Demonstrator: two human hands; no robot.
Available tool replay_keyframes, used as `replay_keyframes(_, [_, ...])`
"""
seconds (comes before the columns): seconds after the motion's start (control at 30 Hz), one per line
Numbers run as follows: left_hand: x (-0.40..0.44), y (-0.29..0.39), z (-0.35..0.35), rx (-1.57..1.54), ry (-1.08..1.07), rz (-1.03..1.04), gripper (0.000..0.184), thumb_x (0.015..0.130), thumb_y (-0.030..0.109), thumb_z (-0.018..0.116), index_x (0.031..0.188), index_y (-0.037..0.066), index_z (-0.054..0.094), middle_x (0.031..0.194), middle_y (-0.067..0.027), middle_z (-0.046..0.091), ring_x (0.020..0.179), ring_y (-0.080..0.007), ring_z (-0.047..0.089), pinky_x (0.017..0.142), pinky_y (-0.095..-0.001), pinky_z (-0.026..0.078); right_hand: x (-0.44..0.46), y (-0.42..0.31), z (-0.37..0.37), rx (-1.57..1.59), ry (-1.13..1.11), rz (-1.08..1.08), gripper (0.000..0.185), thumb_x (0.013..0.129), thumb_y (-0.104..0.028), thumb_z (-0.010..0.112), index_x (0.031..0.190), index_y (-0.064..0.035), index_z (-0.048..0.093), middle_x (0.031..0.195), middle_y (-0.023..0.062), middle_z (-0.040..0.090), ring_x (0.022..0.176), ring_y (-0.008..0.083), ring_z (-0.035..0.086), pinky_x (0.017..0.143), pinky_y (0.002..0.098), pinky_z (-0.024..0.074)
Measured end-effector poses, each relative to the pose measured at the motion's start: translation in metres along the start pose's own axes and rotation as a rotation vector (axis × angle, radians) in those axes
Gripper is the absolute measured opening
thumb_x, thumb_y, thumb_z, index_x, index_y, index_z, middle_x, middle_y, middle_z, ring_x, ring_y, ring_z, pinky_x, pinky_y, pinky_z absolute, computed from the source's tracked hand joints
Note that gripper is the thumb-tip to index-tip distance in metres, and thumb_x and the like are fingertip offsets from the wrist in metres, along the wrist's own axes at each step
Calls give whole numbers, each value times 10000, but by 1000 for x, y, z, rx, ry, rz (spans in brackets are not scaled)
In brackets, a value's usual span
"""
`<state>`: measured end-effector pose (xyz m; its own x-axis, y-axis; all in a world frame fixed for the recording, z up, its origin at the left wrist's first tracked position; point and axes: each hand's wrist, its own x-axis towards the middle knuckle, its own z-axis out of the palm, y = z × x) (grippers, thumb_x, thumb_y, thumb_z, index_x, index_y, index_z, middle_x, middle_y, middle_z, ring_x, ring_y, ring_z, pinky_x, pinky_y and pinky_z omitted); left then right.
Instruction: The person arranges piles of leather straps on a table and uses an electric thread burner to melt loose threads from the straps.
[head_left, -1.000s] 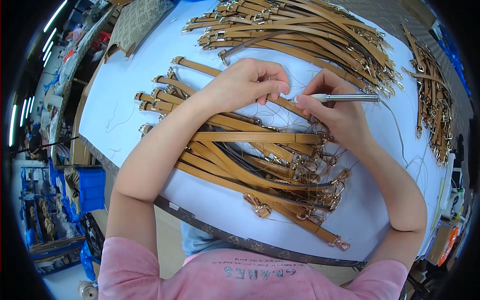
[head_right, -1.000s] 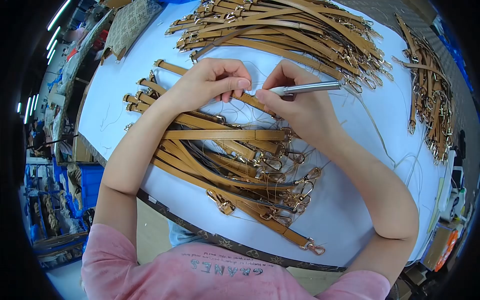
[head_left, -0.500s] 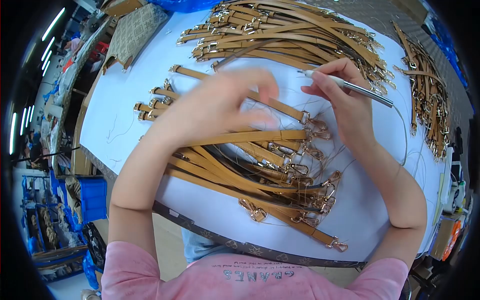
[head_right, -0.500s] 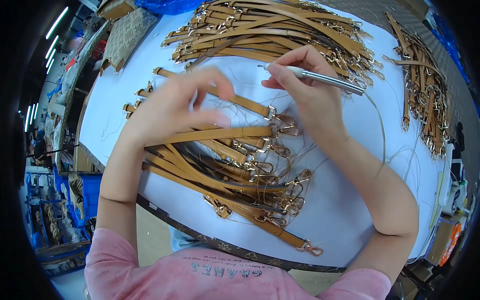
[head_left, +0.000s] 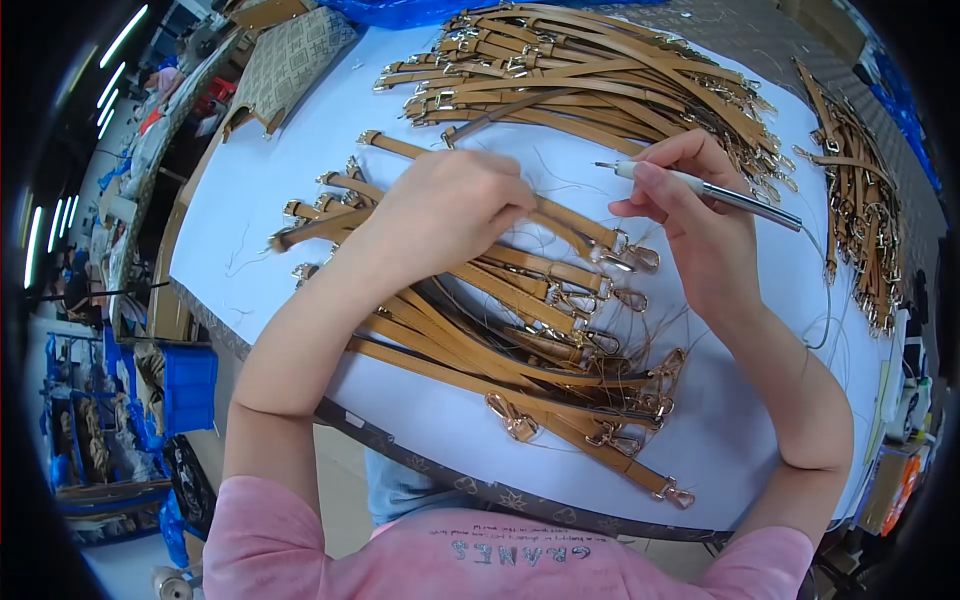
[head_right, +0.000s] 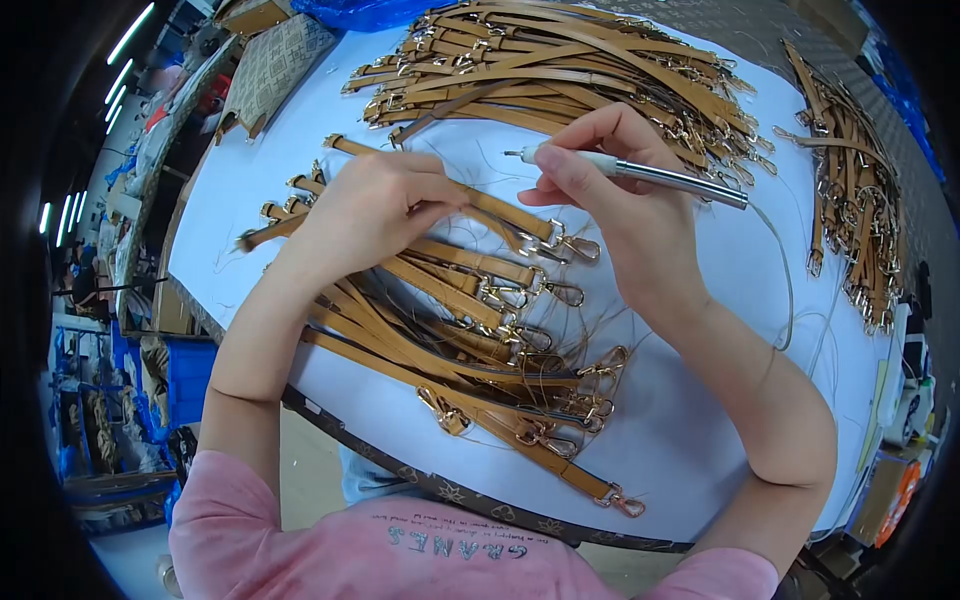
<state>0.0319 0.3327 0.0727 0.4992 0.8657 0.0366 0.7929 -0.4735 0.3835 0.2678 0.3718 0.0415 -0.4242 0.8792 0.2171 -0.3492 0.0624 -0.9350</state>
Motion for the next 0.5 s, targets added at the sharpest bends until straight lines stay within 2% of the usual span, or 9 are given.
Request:
replay_keyframes(0.07, [-2,5,3,325,172,195,109,772,88,693,859,27,670,854,-94,624,780,-305,647,675,-400,516,-1,0,1,0,8,3,65,910,-47,605,942,-17,557,916,68,594,779,101,600,763,331,586])
replay_keyframes(0.2, [-9,14,12,250,57,162,79,761,90,688,808,37,652,826,-78,579,736,-293,633,647,-388,518,-4,3,2,16,-51,47,77,900,-49,612,908,-23,540,874,55,573,741,95,584,741,328,588])
replay_keyframes(0.33, [-6,6,20,105,152,182,86,750,96,688,778,38,630,807,-70,568,712,-286,623,631,-387,519,-7,3,5,28,-58,180,96,892,-54,616,881,-28,524,838,42,548,720,87,568,726,324,590])
replay_keyframes(0.5, [-1,0,35,201,207,332,72,777,97,684,806,45,643,825,-71,577,721,-275,620,618,-385,506,-7,6,4,80,-48,208,103,887,-57,622,881,-29,523,832,38,544,713,82,567,722,325,592])
